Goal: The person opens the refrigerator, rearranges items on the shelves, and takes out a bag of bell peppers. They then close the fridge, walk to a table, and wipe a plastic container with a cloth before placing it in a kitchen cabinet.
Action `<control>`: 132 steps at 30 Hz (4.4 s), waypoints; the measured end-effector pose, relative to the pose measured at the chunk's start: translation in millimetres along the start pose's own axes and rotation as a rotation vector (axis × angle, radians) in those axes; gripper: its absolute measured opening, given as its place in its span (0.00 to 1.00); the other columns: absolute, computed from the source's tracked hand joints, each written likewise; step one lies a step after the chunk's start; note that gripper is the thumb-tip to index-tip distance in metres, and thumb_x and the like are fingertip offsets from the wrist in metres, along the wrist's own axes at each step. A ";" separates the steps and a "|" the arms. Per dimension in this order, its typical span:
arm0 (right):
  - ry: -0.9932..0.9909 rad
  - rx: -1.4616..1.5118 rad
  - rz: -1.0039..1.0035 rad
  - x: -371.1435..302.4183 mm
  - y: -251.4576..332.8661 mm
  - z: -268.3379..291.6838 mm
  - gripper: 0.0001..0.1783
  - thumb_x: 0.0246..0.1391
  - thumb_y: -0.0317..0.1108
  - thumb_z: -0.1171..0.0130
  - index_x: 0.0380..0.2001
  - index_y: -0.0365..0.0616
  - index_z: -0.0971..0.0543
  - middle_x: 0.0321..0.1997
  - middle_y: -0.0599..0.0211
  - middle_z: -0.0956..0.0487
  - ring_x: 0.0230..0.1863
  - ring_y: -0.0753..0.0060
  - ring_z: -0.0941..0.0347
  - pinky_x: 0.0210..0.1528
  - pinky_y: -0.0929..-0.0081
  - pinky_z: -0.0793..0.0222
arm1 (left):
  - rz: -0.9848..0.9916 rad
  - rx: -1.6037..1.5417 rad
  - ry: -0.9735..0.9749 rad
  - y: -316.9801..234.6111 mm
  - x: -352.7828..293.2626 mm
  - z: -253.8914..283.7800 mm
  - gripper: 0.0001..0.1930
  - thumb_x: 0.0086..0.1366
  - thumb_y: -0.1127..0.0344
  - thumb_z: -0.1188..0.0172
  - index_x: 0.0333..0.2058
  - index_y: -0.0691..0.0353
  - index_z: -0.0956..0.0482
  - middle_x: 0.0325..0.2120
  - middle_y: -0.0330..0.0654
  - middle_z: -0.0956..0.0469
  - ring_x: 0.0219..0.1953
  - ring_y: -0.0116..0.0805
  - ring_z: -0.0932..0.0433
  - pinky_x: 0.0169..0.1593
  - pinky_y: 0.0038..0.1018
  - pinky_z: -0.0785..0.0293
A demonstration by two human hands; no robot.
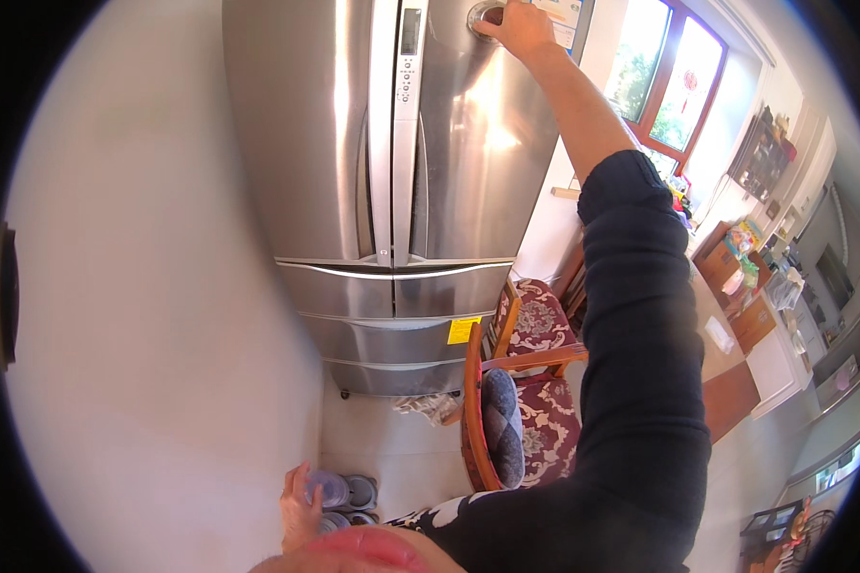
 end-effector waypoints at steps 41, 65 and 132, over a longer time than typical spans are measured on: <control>0.600 0.183 -1.681 -1122.2 -197.2 456.7 0.18 0.70 0.44 0.55 0.46 0.38 0.29 0.33 0.58 0.20 0.25 0.71 0.23 0.25 0.71 0.28 | -0.381 -0.031 -0.820 -592.1 513.2 70.2 0.30 0.60 0.44 0.42 0.43 0.71 0.27 0.36 0.62 0.19 0.42 0.61 0.20 0.48 0.47 0.25; 0.796 0.300 -1.513 -1080.7 -171.9 403.8 0.22 0.62 0.45 0.45 0.47 0.36 0.22 0.38 0.53 0.17 0.38 0.61 0.20 0.44 0.63 0.26 | -0.485 -0.427 -0.907 -562.1 478.6 42.4 0.42 0.55 0.43 0.31 0.48 0.78 0.39 0.35 0.68 0.22 0.42 0.66 0.22 0.48 0.45 0.24; 1.038 0.151 -1.587 -1178.0 -118.1 430.5 0.23 0.60 0.46 0.45 0.48 0.38 0.21 0.39 0.53 0.17 0.38 0.62 0.19 0.45 0.65 0.26 | -1.169 0.337 -0.587 -605.3 455.6 61.6 0.32 0.57 0.65 0.36 0.61 0.60 0.34 0.55 0.59 0.30 0.56 0.60 0.30 0.59 0.43 0.32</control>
Point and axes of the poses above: each hand's wrist, its own x-axis towards the middle knuckle, its own z-axis out of the back of the hand, y = z × x, the point moved 10 cm from there along x, towards the middle knuckle
